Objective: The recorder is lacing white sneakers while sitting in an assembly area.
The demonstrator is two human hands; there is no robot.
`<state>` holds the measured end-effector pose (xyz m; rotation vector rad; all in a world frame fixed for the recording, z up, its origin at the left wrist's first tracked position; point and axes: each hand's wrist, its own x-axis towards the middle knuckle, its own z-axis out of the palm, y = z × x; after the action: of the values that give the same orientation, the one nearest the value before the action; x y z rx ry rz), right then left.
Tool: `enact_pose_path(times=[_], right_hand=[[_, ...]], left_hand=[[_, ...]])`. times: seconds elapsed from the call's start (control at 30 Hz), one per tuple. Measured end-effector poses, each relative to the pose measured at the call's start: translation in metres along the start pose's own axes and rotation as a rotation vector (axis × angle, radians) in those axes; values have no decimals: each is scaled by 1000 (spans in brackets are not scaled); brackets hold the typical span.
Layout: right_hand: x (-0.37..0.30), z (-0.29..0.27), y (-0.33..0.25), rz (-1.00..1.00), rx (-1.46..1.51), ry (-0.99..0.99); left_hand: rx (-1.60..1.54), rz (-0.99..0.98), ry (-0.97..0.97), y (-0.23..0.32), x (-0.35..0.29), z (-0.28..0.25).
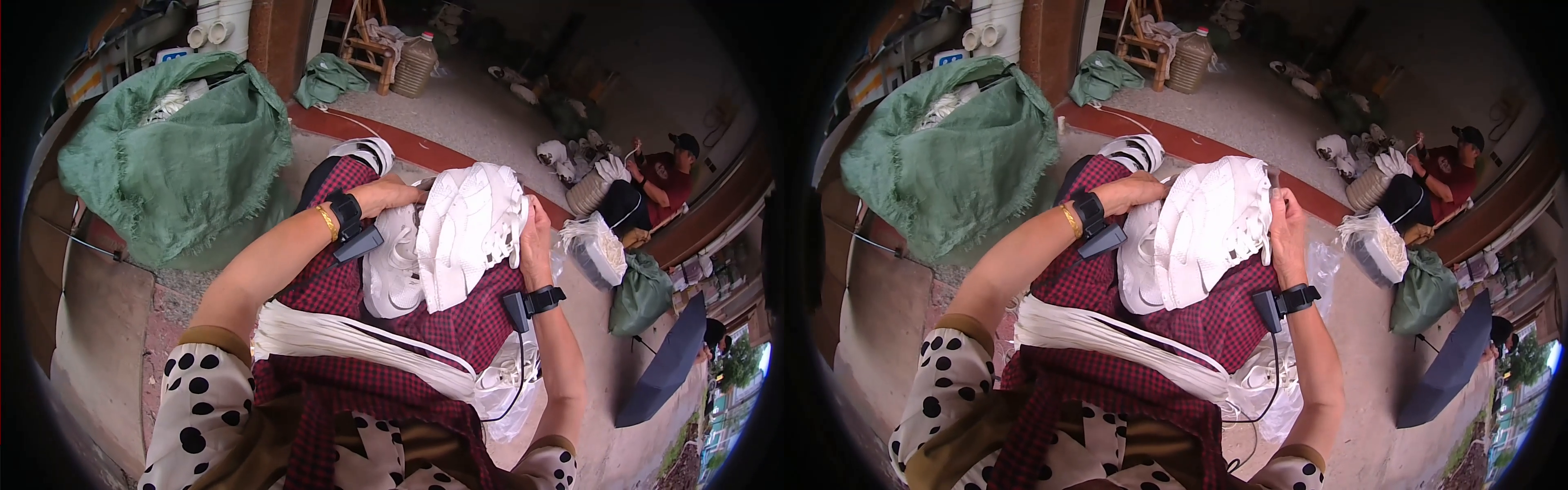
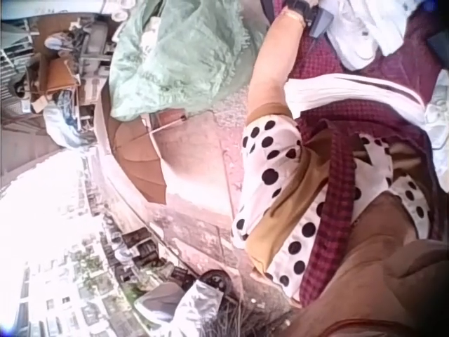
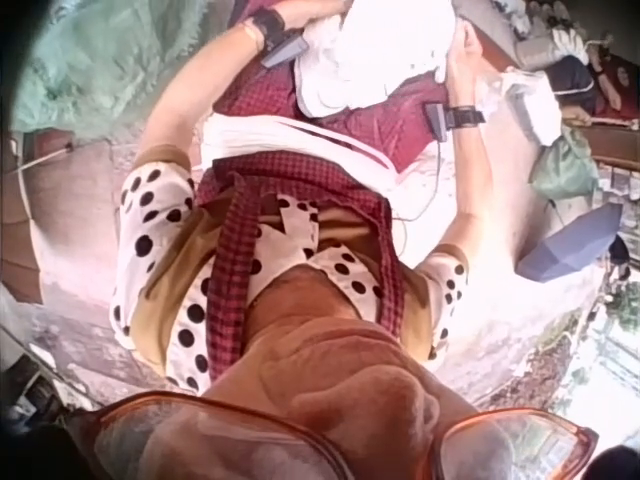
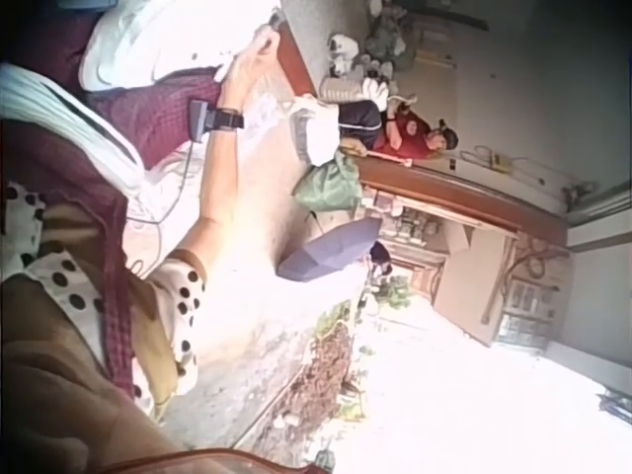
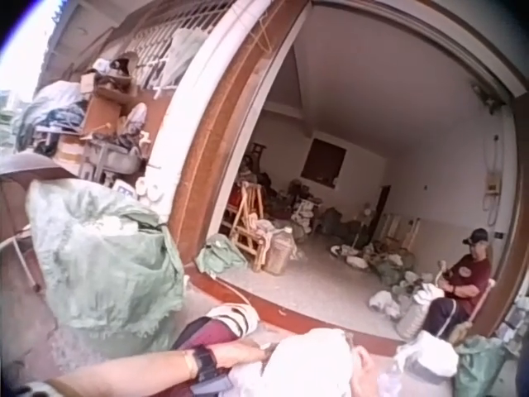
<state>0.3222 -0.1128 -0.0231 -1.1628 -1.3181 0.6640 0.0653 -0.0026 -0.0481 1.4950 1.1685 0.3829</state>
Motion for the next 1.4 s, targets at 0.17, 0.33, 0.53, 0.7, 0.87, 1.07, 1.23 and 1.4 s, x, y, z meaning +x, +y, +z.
enact_pose_path(times=[0.17,0.33,0.53,0.7,0.87,1.07,1.23,1.4], right_hand=[[-8,8,-9,-25,-447,-365],[-29,13,-43,-135,-515,-464],[-18,17,-43,-319,-752,-660],[-20,68,-35,-366,-821,-660],[-1,72,-50,36,-1004,-833],[-15,72,-55,-70,-948,-970],[-26,66,-52,173,-928,-947],[-33,75,-53,296,-1166,-1001]], left_hand=[[74,41,-186,-17,3,-12],[337,242,-44,-28,1,1],[-289,-27,-470,-30,-3,-36],[-581,285,-362,-30,-9,4],[-649,218,-417,-24,-5,5],[-556,212,-320,-38,9,-2],[-506,243,-231,-27,-6,16],[-454,333,-184,-27,-27,13]])
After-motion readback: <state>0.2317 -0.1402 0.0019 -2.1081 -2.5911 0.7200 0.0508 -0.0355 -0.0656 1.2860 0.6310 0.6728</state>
